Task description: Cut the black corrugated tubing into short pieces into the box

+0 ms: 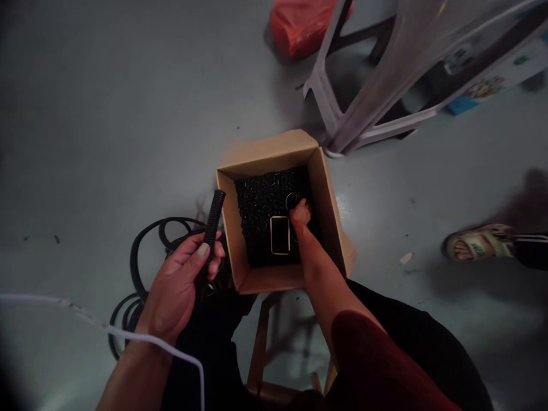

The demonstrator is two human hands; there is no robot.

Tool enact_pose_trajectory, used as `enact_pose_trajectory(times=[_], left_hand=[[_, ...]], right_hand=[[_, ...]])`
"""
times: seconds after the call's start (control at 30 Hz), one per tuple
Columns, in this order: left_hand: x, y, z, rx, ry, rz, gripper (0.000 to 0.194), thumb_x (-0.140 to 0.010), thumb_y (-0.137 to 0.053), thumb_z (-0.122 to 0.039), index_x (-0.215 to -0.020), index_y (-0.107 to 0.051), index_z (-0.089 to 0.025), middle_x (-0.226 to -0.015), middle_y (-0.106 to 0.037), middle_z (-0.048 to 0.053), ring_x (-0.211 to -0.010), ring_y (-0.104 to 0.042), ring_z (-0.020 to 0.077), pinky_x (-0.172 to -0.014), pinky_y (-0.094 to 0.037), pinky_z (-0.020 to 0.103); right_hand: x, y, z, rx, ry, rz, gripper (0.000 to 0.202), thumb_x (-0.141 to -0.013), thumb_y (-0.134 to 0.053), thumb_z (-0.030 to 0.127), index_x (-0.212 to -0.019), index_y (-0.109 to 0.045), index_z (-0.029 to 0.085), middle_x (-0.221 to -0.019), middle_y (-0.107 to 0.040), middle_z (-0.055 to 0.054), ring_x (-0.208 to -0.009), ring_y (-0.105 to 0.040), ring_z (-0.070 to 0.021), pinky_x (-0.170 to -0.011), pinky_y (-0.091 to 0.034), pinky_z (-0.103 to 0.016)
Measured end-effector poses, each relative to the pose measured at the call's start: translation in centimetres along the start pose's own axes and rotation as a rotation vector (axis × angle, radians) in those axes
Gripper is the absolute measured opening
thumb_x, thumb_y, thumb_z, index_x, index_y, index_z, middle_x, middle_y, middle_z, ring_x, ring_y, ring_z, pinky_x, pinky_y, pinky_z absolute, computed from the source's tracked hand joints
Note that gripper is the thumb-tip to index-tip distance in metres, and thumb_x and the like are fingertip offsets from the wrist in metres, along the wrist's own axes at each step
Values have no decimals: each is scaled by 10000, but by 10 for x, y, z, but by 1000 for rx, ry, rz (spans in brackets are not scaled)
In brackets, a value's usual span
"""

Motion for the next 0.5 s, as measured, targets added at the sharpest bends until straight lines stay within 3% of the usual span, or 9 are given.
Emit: enact_pose_trajectory(times=[0.2,0.33,0.5], left_hand=[[6,4,-1,24,-1,-1,358,-700,-745,-330,-1009,-632,-190,-645,-474,-55,-504,-387,41,-470,-330,158],[10,1,-1,-52,-50,63,316,-699,-721,-334,-939,-630,-150,-555,-410,-75,-451,-353,38,-417,-264,157],[14,2,12,-29,-62,88,208,-720,-681,-258,-830,-554,-137,-544,-440,-72,-422,-371,34,-389,-256,148]], right_hand=[[35,38,1,-7,53,-31,411,-806,-554,236,-1191,-495,107,-1137,-544,-174,-1043,-530,-283,-891,-429,-387],[71,82,7,-3,142,-71,359,-807,-552,230,-1145,-540,110,-1114,-550,-164,-1023,-533,-270,-882,-434,-375],[128,143,26,10,324,-132,297,-834,-464,152,-1107,-562,91,-1089,-548,-177,-989,-526,-270,-860,-436,-390]])
Point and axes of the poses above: each hand's wrist, its own x-axis away from the middle knuckle, its own y-axis out of the back of the hand, z = x × y, the point moved 6 cm from there along -x, towards the middle knuckle
